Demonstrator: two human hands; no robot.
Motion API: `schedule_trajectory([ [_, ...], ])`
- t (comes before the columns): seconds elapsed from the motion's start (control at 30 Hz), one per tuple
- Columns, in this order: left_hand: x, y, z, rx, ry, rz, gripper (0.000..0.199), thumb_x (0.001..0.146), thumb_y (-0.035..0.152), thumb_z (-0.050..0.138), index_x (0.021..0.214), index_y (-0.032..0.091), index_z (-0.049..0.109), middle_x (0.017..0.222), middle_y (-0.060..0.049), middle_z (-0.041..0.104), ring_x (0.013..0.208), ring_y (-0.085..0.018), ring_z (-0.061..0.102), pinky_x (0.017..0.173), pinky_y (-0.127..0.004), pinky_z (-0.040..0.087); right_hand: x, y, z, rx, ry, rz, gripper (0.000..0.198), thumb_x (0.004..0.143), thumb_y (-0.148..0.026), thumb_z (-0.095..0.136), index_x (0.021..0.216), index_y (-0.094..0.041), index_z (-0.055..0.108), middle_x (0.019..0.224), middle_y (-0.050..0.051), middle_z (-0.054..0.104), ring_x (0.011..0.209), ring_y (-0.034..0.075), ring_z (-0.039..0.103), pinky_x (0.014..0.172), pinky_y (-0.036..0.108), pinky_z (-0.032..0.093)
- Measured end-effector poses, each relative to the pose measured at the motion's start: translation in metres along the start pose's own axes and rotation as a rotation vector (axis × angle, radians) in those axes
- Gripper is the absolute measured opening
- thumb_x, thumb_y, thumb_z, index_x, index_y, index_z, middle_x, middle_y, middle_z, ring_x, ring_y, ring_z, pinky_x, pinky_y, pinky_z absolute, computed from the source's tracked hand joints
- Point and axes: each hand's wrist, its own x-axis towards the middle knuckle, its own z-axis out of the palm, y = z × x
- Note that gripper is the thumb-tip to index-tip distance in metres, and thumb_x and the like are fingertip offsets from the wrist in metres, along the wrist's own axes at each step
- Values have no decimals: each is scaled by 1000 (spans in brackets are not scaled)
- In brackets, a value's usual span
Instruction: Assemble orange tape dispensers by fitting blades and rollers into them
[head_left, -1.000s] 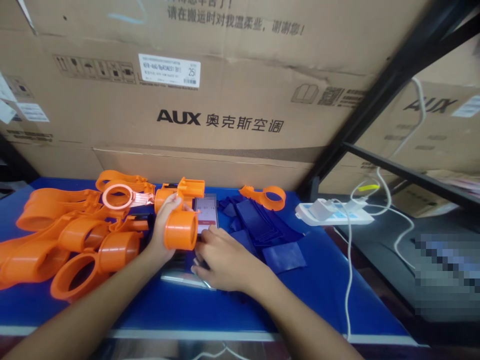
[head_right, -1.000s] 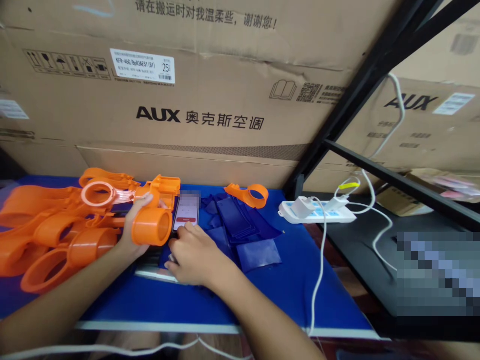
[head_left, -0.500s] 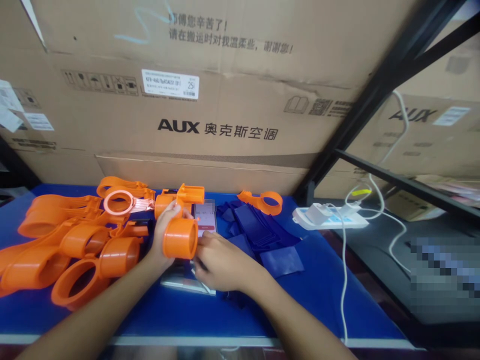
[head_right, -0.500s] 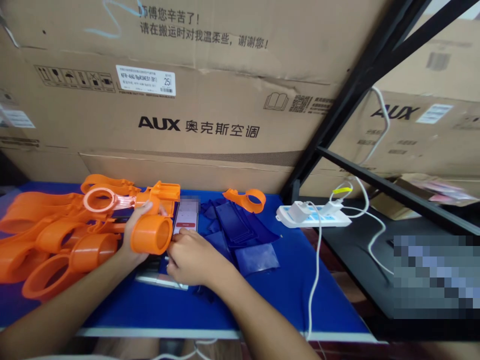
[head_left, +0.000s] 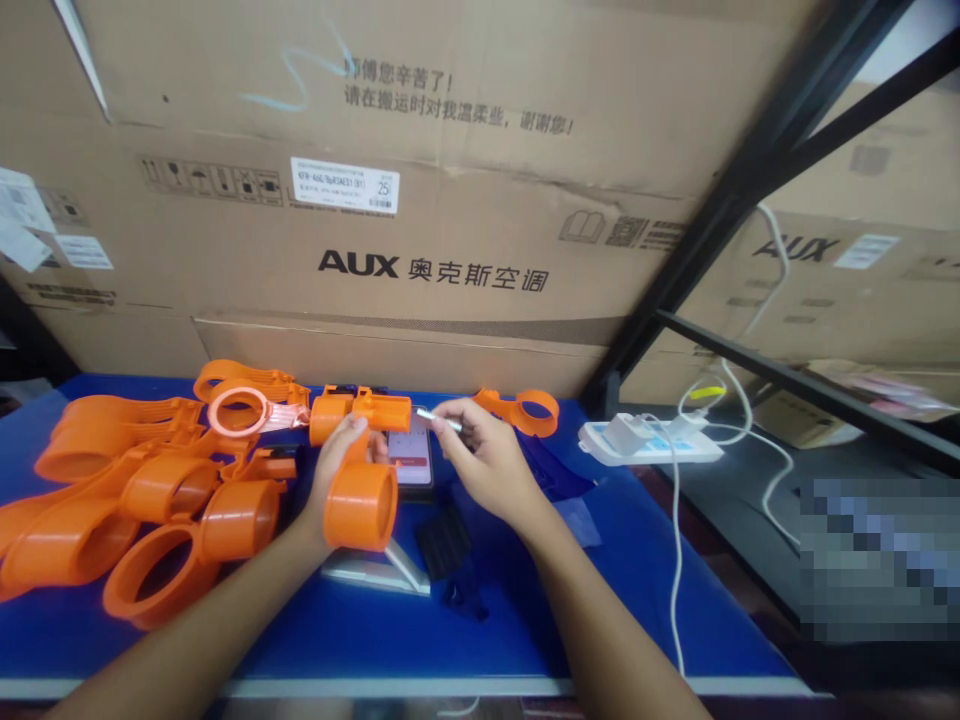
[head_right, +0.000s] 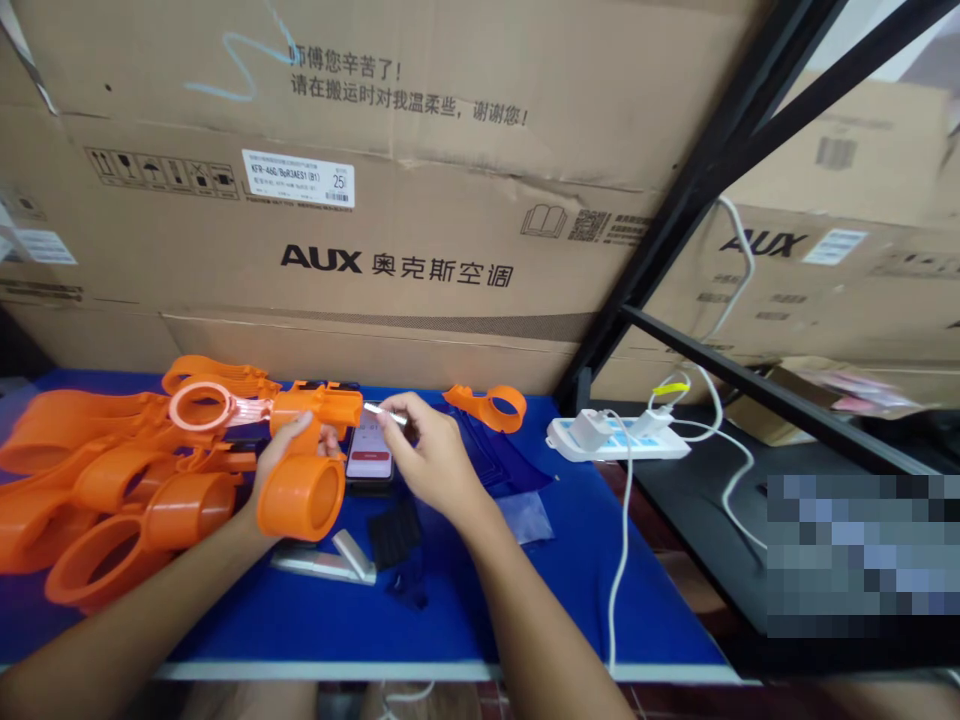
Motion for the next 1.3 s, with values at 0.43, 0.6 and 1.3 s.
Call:
schedule_trajectory([
  [0.43,-9,-4,5,47,3,-33,41,76,49,83,80,19,56,63,3,63,48,-11,62,48,-23,53,4,18,16,309,149,129,23,94,-39,66,105,-20,71,83,4,70,74,17,65,63,27,52],
  [0.6,-8,-6,3,75,-1,-13,42,76,52,83,84,20,57,63,3,63,49,-12,62,50,-23,54,2,17,18,291,129,136,25,96,-40,64,108,-19,70,73,1,65,64,14,60,59,25,49],
  [1.3,-9,-4,2,376,-79,110,40,79,55,79,85,20,60,62,2,61,53,-11,55,55,-21,48,1,17,8,21,-10,13,26,101,-35,57,114,-20,74,93,5,77,78,18,69,74,30,54],
])
